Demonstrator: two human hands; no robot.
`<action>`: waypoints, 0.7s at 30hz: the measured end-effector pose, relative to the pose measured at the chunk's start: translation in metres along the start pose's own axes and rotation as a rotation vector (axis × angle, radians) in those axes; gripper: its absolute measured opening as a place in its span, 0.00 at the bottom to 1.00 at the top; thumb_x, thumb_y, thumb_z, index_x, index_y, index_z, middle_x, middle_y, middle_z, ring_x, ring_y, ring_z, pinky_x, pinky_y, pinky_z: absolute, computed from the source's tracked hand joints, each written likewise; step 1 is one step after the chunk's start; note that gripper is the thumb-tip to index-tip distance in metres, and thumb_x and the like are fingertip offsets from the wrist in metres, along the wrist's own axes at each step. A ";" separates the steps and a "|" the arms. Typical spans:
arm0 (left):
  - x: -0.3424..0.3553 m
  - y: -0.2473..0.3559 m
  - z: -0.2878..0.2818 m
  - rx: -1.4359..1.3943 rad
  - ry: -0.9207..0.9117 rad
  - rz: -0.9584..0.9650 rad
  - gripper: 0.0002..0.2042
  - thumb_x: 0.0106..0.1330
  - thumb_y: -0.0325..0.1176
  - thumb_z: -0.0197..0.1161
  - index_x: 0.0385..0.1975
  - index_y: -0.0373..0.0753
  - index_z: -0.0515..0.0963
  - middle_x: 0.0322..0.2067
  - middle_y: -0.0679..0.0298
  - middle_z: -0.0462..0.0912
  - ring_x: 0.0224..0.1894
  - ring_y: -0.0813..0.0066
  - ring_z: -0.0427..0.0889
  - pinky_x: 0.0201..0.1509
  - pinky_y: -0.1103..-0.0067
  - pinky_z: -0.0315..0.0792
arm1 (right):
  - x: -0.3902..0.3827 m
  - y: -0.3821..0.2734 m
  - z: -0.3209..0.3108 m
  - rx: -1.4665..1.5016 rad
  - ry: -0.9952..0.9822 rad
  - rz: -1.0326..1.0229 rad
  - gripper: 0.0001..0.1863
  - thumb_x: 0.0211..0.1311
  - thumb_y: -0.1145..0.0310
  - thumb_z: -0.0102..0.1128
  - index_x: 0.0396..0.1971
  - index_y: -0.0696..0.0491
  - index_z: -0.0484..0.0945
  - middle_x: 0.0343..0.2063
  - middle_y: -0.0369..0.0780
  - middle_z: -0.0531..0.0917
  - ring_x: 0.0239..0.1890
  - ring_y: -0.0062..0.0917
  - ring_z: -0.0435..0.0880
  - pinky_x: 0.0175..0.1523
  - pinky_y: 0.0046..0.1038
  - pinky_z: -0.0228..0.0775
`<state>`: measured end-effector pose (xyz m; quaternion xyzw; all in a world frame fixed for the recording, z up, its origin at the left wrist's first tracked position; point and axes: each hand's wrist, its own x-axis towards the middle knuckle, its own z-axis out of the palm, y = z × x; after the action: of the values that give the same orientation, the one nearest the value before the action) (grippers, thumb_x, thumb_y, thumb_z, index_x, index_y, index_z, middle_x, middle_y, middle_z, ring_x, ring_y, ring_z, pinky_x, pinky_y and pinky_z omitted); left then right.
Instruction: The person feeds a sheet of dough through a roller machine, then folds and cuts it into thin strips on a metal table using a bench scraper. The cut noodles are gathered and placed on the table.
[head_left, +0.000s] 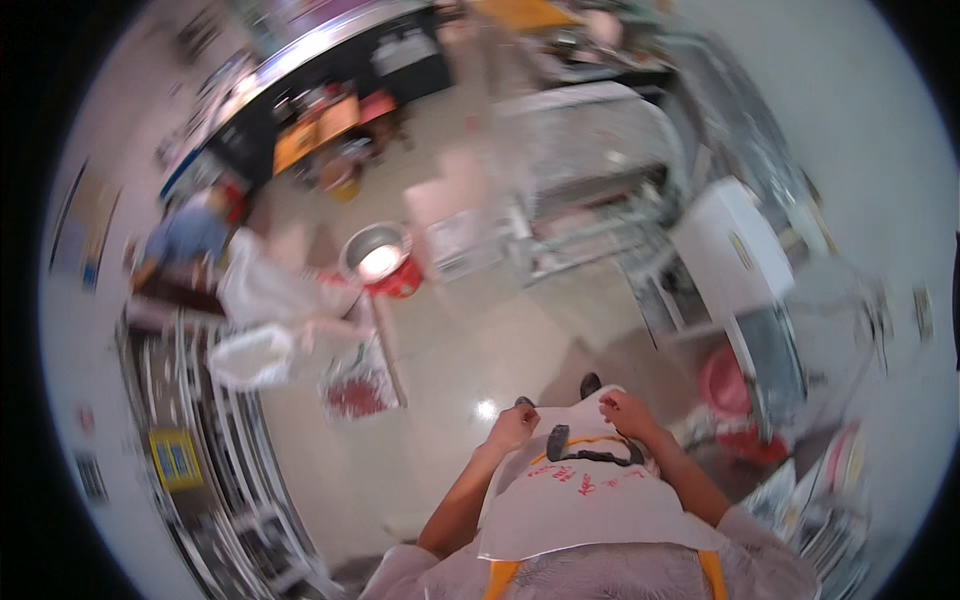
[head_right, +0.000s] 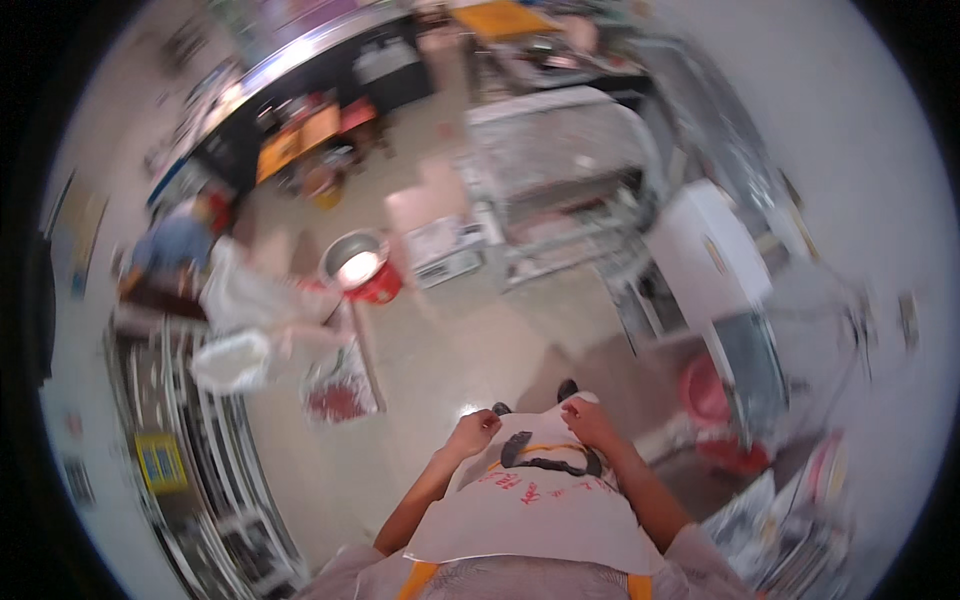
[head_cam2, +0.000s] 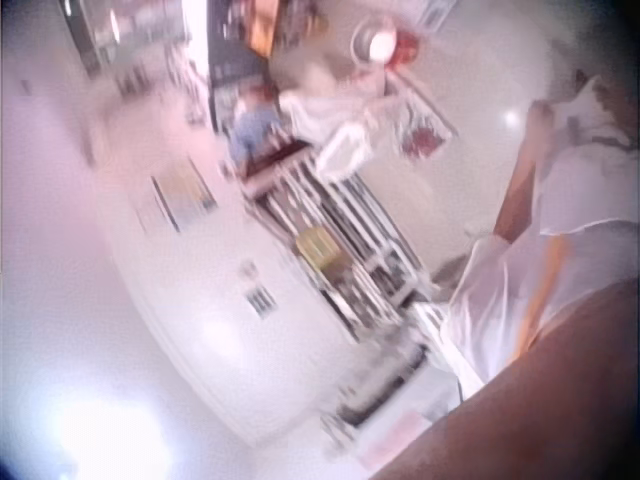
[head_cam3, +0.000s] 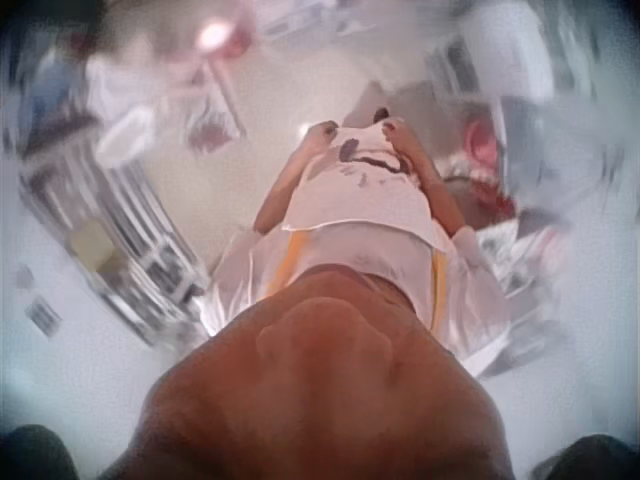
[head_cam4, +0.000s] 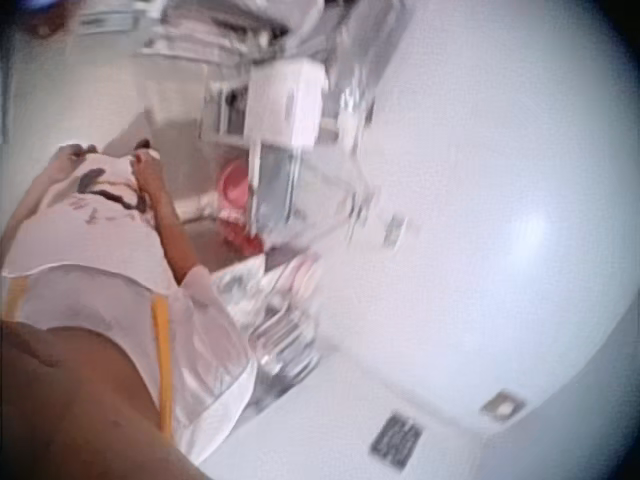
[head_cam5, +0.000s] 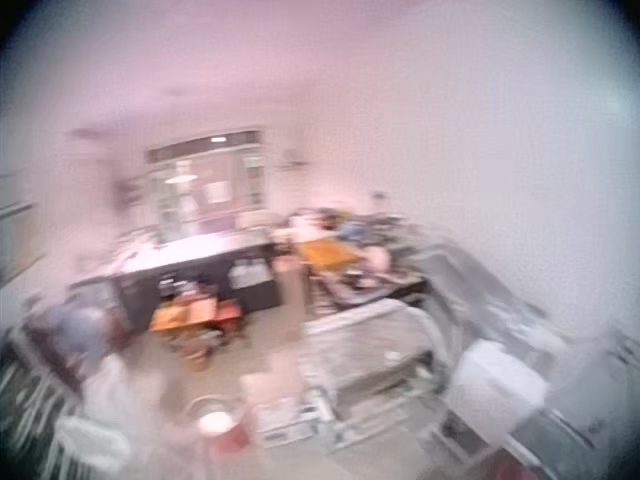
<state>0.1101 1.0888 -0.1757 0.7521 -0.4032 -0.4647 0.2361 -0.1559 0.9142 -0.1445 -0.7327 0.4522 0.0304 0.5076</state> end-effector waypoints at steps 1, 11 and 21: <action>0.003 0.007 0.001 0.030 -0.049 0.014 0.13 0.72 0.39 0.66 0.46 0.36 0.86 0.42 0.50 0.90 0.47 0.54 0.90 0.53 0.66 0.82 | -0.008 0.010 -0.005 -0.009 0.038 0.024 0.14 0.73 0.64 0.63 0.49 0.58 0.83 0.37 0.45 0.90 0.35 0.28 0.92 0.44 0.32 0.82; 0.074 0.126 0.007 0.281 -0.090 0.083 0.12 0.73 0.37 0.67 0.47 0.36 0.86 0.39 0.52 0.91 0.43 0.58 0.91 0.51 0.69 0.83 | -0.019 0.108 -0.051 0.096 0.278 0.045 0.12 0.70 0.63 0.64 0.45 0.56 0.84 0.36 0.44 0.90 0.38 0.36 0.90 0.45 0.36 0.81; 0.156 0.277 0.110 0.364 -0.283 0.259 0.13 0.74 0.38 0.67 0.47 0.33 0.85 0.39 0.53 0.91 0.42 0.64 0.91 0.51 0.71 0.83 | -0.033 0.237 -0.150 0.347 0.494 0.252 0.12 0.70 0.64 0.65 0.45 0.56 0.85 0.32 0.41 0.90 0.31 0.28 0.90 0.41 0.33 0.81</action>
<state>-0.0567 0.8065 -0.1031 0.6519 -0.6022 -0.4508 0.0956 -0.4018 0.8011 -0.2253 -0.5588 0.6472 -0.1631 0.4922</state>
